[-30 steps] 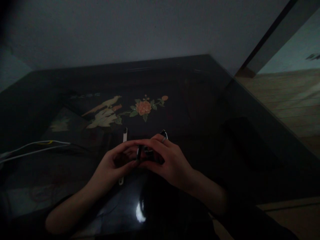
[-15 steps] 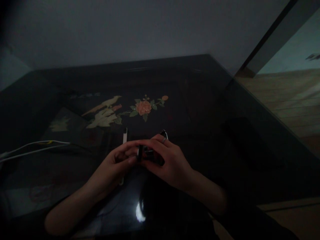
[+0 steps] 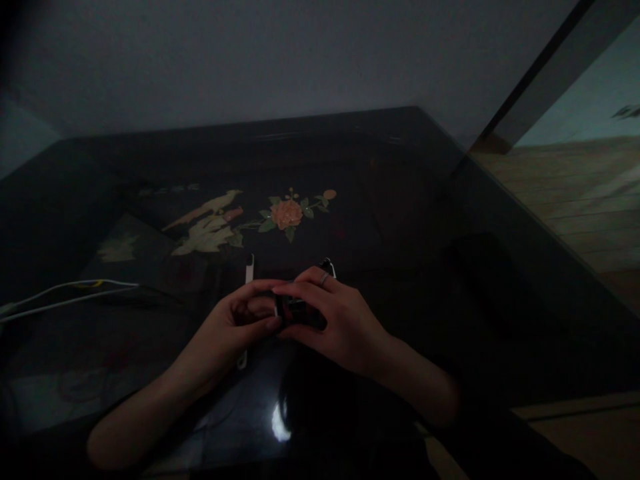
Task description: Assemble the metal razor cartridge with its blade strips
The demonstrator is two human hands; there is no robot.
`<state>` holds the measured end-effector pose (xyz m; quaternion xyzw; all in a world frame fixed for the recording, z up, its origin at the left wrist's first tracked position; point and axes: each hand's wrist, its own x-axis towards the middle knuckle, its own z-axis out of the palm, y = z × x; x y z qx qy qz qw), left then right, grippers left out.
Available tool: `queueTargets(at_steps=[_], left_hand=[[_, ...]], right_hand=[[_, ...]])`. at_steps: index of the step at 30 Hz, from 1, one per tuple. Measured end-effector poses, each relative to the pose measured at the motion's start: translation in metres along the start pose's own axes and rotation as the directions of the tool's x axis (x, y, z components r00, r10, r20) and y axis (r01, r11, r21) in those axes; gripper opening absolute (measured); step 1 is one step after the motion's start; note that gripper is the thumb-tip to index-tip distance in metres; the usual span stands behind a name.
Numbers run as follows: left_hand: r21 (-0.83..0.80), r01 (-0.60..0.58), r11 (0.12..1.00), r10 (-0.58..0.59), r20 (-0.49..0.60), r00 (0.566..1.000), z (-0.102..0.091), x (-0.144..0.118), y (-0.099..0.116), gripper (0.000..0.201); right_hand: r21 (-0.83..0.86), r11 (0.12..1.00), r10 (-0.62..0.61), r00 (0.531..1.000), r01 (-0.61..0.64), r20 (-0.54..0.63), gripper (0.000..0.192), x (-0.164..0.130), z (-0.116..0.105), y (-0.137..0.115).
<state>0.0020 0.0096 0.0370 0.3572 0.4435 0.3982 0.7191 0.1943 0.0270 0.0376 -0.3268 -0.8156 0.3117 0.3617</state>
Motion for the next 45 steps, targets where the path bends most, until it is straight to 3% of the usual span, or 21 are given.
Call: queueTargets(at_steps=[9, 11, 13, 14, 16, 17, 19, 21, 24, 31, 35, 38, 41, 45], left_hand=[[0.193, 0.033, 0.981, -0.021, -0.063, 0.998, 0.006, -0.002, 0.008, 0.039], [0.292, -0.002, 0.957, 0.012, -0.033, 0.999, 0.004, -0.002, 0.012, 0.040], [0.474, -0.092, 0.876, 0.110, -0.010, 0.994, -0.001, -0.002, 0.016, 0.041], [0.596, -0.147, 0.789, 0.190, -0.009, 0.982, -0.005, -0.001, 0.020, 0.040], [0.871, -0.153, 0.467, 0.342, -0.018, 0.940, -0.014, 0.000, 0.027, 0.033], [0.956, -0.090, 0.278, 0.388, -0.026, 0.921, -0.018, 0.000, 0.031, 0.026], [0.997, 0.075, 0.001, 0.345, -0.071, 0.936, -0.024, 0.000, 0.038, 0.022], [0.967, 0.192, -0.168, 0.261, -0.144, 0.954, -0.027, -0.001, 0.042, 0.034], [0.934, 0.230, -0.274, 0.168, -0.189, 0.967, -0.027, -0.003, 0.042, 0.042], [0.954, 0.165, -0.252, 0.105, -0.142, 0.984, -0.025, -0.002, 0.035, 0.024], [0.961, 0.192, -0.198, 0.126, -0.169, 0.978, -0.032, 0.003, 0.035, 0.019], [0.988, 0.153, -0.010, 0.172, -0.149, 0.974, -0.034, 0.006, 0.034, 0.019], [0.970, -0.012, 0.243, 0.251, -0.051, 0.967, -0.028, 0.004, 0.035, 0.021], [0.878, -0.139, 0.459, 0.325, -0.020, 0.946, -0.015, -0.004, 0.033, 0.027]], right_hand=[[-0.158, 0.987, -0.027, 0.996, 0.039, 0.083, 0.042, -0.003, -0.001, 0.003], [-0.165, 0.986, -0.021, 0.996, 0.035, 0.085, 0.039, -0.002, -0.001, 0.003], [-0.158, 0.987, -0.003, 0.998, 0.014, 0.069, 0.036, -0.001, -0.002, 0.003], [-0.152, 0.988, 0.006, 0.998, 0.003, 0.055, 0.035, 0.000, -0.002, 0.003], [-0.145, 0.989, 0.028, 0.999, -0.024, 0.025, 0.034, 0.002, -0.003, 0.002], [-0.142, 0.989, 0.039, 0.999, -0.037, 0.013, 0.033, 0.002, -0.003, 0.002], [-0.135, 0.989, 0.055, 0.998, -0.055, -0.004, 0.033, 0.003, -0.004, 0.002], [-0.128, 0.990, 0.064, 0.998, -0.063, 0.001, 0.032, 0.004, -0.003, 0.003], [-0.123, 0.990, 0.069, 0.998, -0.067, 0.013, 0.033, 0.004, -0.002, 0.004], [-0.106, 0.989, 0.103, 0.995, -0.102, 0.001, 0.034, 0.003, -0.001, 0.006], [0.064, 0.988, 0.144, 0.988, -0.141, -0.047, 0.032, 0.005, -0.004, 0.005], [0.286, 0.930, 0.261, 0.962, -0.230, -0.077, 0.030, 0.007, -0.009, 0.003], [0.526, 0.798, 0.378, 0.924, -0.293, -0.059, 0.030, 0.008, -0.012, 0.003], [0.778, 0.583, 0.421, 0.906, -0.233, -0.044, 0.036, 0.008, -0.012, 0.003]])
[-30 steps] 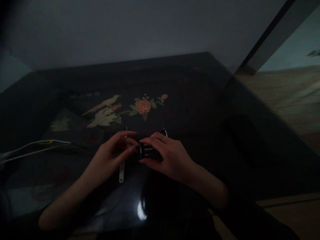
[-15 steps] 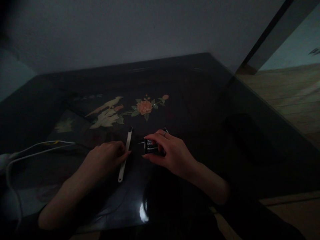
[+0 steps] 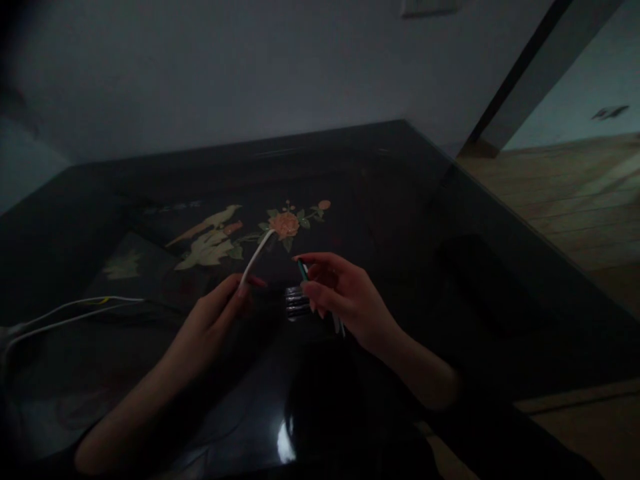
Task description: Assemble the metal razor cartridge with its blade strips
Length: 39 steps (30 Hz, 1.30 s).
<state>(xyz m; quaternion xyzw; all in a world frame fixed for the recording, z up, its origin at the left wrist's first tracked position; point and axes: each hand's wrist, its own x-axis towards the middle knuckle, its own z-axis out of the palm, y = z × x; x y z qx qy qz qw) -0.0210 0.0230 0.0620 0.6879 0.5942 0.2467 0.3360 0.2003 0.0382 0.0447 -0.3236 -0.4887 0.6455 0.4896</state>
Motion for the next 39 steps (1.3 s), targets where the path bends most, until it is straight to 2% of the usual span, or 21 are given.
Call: queueTargets(at_steps=[3, 6, 10, 15, 22, 27, 31, 37, 39], left_hand=[[-0.182, 0.008, 0.983, 0.004, 0.062, 0.998, 0.009, -0.009, 0.005, 0.024], [-0.331, 0.045, 0.942, -0.001, 0.130, 0.992, 0.022, -0.018, 0.006, 0.023], [-0.366, 0.053, 0.929, 0.001, 0.145, 0.989, 0.033, -0.026, 0.008, 0.026], [-0.426, 0.075, 0.901, -0.017, 0.140, 0.990, 0.037, -0.031, 0.008, 0.035], [-0.464, 0.059, 0.884, 0.024, 0.171, 0.985, 0.045, -0.037, 0.003, 0.032], [-0.431, 0.029, 0.902, 0.046, 0.163, 0.986, 0.045, -0.037, 0.002, 0.030], [-0.392, -0.029, 0.920, 0.115, 0.196, 0.974, 0.046, -0.039, 0.000, 0.026], [-0.330, -0.031, 0.943, 0.061, 0.078, 0.995, 0.047, -0.036, -0.001, 0.027], [-0.320, -0.024, 0.947, 0.056, 0.092, 0.994, 0.048, -0.036, -0.001, 0.026]], right_hand=[[0.192, 0.981, 0.003, 0.999, -0.012, 0.047, 0.038, -0.001, 0.001, 0.001], [0.293, 0.954, 0.027, 0.993, -0.058, 0.111, 0.038, -0.002, 0.002, 0.001], [0.347, 0.933, 0.046, 0.988, -0.095, 0.146, 0.036, -0.005, 0.002, 0.001], [0.360, 0.930, 0.021, 0.988, -0.076, 0.155, 0.034, -0.006, 0.005, 0.001], [0.364, 0.929, 0.007, 0.988, -0.063, 0.153, 0.034, -0.007, 0.006, -0.002], [0.345, 0.937, 0.009, 0.991, -0.054, 0.131, 0.034, -0.008, 0.006, -0.002], [0.295, 0.954, 0.011, 0.993, -0.047, 0.121, 0.035, -0.007, 0.006, -0.002], [0.304, 0.952, 0.001, 0.993, -0.037, 0.118, 0.035, -0.007, 0.007, -0.002], [0.297, 0.954, 0.002, 0.994, -0.034, 0.108, 0.036, -0.007, 0.007, -0.002]])
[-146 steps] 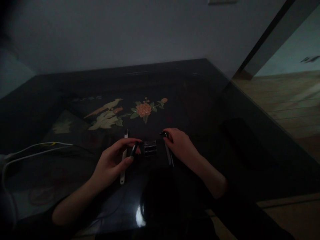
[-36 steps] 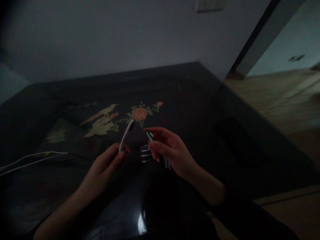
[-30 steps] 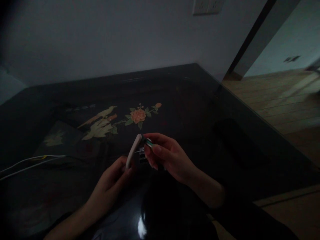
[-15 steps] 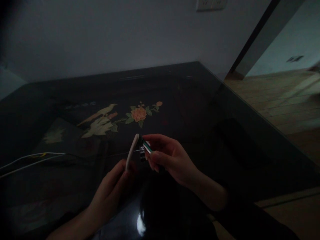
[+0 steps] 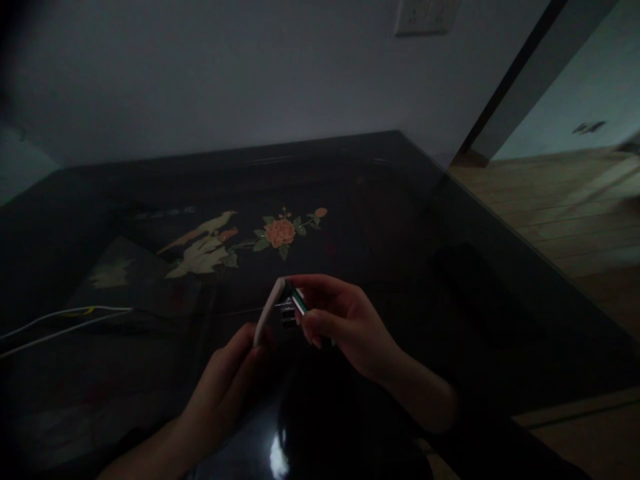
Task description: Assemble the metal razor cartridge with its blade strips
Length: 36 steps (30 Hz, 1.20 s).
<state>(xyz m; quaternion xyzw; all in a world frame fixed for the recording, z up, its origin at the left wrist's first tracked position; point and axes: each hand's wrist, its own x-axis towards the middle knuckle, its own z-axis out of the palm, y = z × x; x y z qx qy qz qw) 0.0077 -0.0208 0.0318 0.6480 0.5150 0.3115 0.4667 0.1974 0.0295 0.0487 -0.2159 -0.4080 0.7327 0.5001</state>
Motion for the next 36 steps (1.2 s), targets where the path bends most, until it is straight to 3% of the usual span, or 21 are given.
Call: queueTargets(at_steps=[3, 8, 14, 19, 24, 29, 33, 36], left_hand=[[-0.004, 0.019, 1.000, -0.019, 0.052, 0.998, 0.0012, -0.0003, 0.0000, 0.023], [0.038, 0.028, 0.999, -0.027, -0.030, 0.999, -0.0006, 0.0024, 0.0022, 0.025], [0.033, 0.026, 0.999, -0.027, 0.044, 0.999, 0.0026, -0.0013, 0.0026, 0.018], [0.032, 0.039, 0.999, -0.039, -0.001, 0.999, 0.0006, 0.0002, 0.0023, 0.021], [-0.006, -0.017, 1.000, 0.018, 0.160, 0.987, 0.0000, 0.0015, 0.0016, 0.018], [-0.014, 0.007, 1.000, -0.006, 0.076, 0.997, 0.0006, 0.0022, 0.0014, 0.020], [-0.040, -0.033, 0.999, 0.039, 0.151, 0.988, 0.0013, 0.0010, 0.0023, 0.018], [-0.054, -0.007, 0.999, 0.014, 0.128, 0.992, 0.0013, 0.0006, 0.0026, 0.020]], right_hand=[[-0.041, 0.999, 0.000, 1.000, -0.001, -0.016, 0.035, 0.0004, 0.0002, -0.0005], [-0.031, 1.000, 0.007, 1.000, -0.008, -0.007, 0.035, 0.0002, -0.0005, 0.0009], [-0.066, 0.998, 0.021, 0.999, -0.024, -0.045, 0.035, 0.0002, -0.0012, 0.0012], [-0.068, 0.997, 0.023, 0.997, -0.028, -0.078, 0.038, 0.0018, -0.0005, 0.0004], [-0.059, 0.998, 0.028, 0.990, -0.036, -0.137, 0.037, 0.0020, -0.0011, 0.0005], [-0.051, 0.999, 0.001, 0.988, -0.008, -0.151, 0.037, 0.0016, -0.0010, 0.0010], [-0.024, 0.999, 0.034, 0.986, -0.038, -0.163, 0.039, 0.0010, -0.0009, 0.0017], [-0.014, 1.000, 0.023, 0.987, -0.025, -0.158, 0.039, 0.0003, -0.0009, 0.0019]])
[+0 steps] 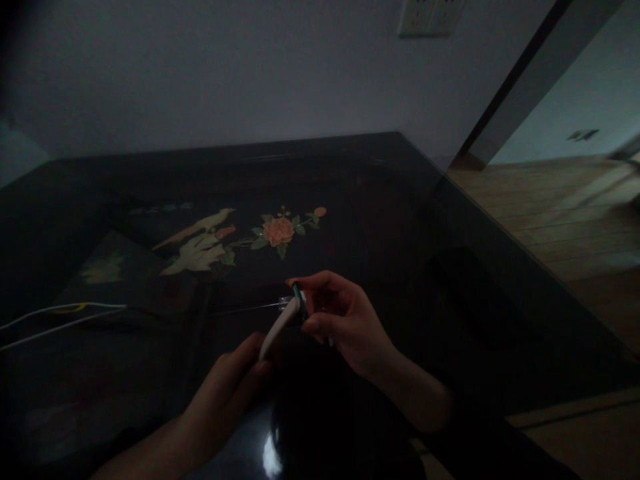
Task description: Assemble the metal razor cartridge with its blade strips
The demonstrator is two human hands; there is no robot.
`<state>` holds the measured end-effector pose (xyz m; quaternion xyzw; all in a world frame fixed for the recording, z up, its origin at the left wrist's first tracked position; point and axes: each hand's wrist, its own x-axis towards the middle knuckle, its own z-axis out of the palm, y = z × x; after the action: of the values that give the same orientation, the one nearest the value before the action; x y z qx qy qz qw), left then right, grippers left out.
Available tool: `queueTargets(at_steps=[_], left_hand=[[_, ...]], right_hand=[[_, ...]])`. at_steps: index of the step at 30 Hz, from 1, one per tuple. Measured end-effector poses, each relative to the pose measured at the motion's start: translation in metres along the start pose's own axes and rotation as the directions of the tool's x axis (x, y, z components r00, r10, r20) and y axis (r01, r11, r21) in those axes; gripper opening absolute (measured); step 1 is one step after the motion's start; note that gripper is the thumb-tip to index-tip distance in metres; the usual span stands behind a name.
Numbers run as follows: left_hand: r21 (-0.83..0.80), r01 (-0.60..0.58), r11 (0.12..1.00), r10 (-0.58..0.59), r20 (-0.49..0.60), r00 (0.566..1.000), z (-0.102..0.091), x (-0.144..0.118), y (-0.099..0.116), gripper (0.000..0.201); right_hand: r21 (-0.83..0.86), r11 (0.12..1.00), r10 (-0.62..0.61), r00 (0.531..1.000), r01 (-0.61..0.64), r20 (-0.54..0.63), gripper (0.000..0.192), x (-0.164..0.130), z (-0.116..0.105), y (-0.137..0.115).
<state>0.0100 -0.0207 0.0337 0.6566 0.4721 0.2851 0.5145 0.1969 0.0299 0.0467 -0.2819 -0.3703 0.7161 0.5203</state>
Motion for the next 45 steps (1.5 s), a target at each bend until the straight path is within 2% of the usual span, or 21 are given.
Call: queueTargets(at_steps=[2, 6, 11, 16, 21, 26, 31, 36, 41, 43, 45], left_hand=[[0.008, 0.009, 1.000, -0.010, 0.005, 1.000, -0.001, 0.000, 0.000, 0.019], [0.013, -0.018, 1.000, 0.016, 0.108, 0.994, -0.003, 0.001, 0.000, 0.017], [0.053, 0.004, 0.999, -0.006, 0.041, 0.999, -0.007, 0.004, 0.006, 0.022], [0.042, -0.022, 0.999, 0.015, 0.148, 0.989, -0.007, 0.004, 0.006, 0.024], [0.041, 0.026, 0.999, -0.028, 0.036, 0.999, -0.007, 0.004, 0.000, 0.028], [0.031, 0.014, 0.999, -0.018, 0.135, 0.991, -0.005, 0.002, -0.002, 0.022], [0.031, 0.063, 0.998, -0.064, 0.030, 0.997, -0.004, 0.002, -0.002, 0.028], [0.025, 0.036, 0.999, -0.039, 0.117, 0.992, 0.000, 0.000, -0.008, 0.024], [0.019, 0.058, 0.998, -0.059, 0.020, 0.998, -0.002, 0.003, -0.005, 0.027], [0.014, 0.063, 0.998, -0.064, 0.035, 0.997, -0.002, 0.002, -0.003, 0.026], [0.011, 0.044, 0.999, -0.045, 0.098, 0.994, -0.001, 0.000, -0.002, 0.021]], right_hand=[[0.004, 1.000, -0.007, 1.000, 0.007, 0.004, 0.038, -0.001, 0.000, 0.000], [0.019, 1.000, -0.011, 1.000, 0.010, 0.018, 0.039, -0.002, -0.001, 0.001], [0.010, 1.000, -0.007, 1.000, 0.007, 0.011, 0.038, -0.001, -0.001, 0.002], [-0.007, 1.000, -0.008, 1.000, 0.008, 0.014, 0.041, -0.001, 0.001, 0.002], [-0.019, 1.000, -0.024, 1.000, 0.024, 0.008, 0.039, -0.001, 0.002, 0.001], [-0.036, 0.999, -0.027, 1.000, 0.028, 0.014, 0.039, -0.002, 0.001, 0.001], [-0.016, 0.999, -0.033, 0.998, 0.034, 0.049, 0.037, -0.002, 0.000, 0.002], [-0.044, 0.999, -0.025, 0.998, 0.027, 0.062, 0.038, -0.003, 0.000, 0.001], [-0.036, 0.999, -0.030, 0.997, 0.032, 0.068, 0.039, -0.002, -0.001, 0.002], [-0.033, 0.999, -0.028, 0.997, 0.031, 0.073, 0.039, -0.002, -0.001, 0.002], [-0.031, 0.999, -0.031, 0.997, 0.033, 0.073, 0.038, -0.002, 0.000, 0.001]])
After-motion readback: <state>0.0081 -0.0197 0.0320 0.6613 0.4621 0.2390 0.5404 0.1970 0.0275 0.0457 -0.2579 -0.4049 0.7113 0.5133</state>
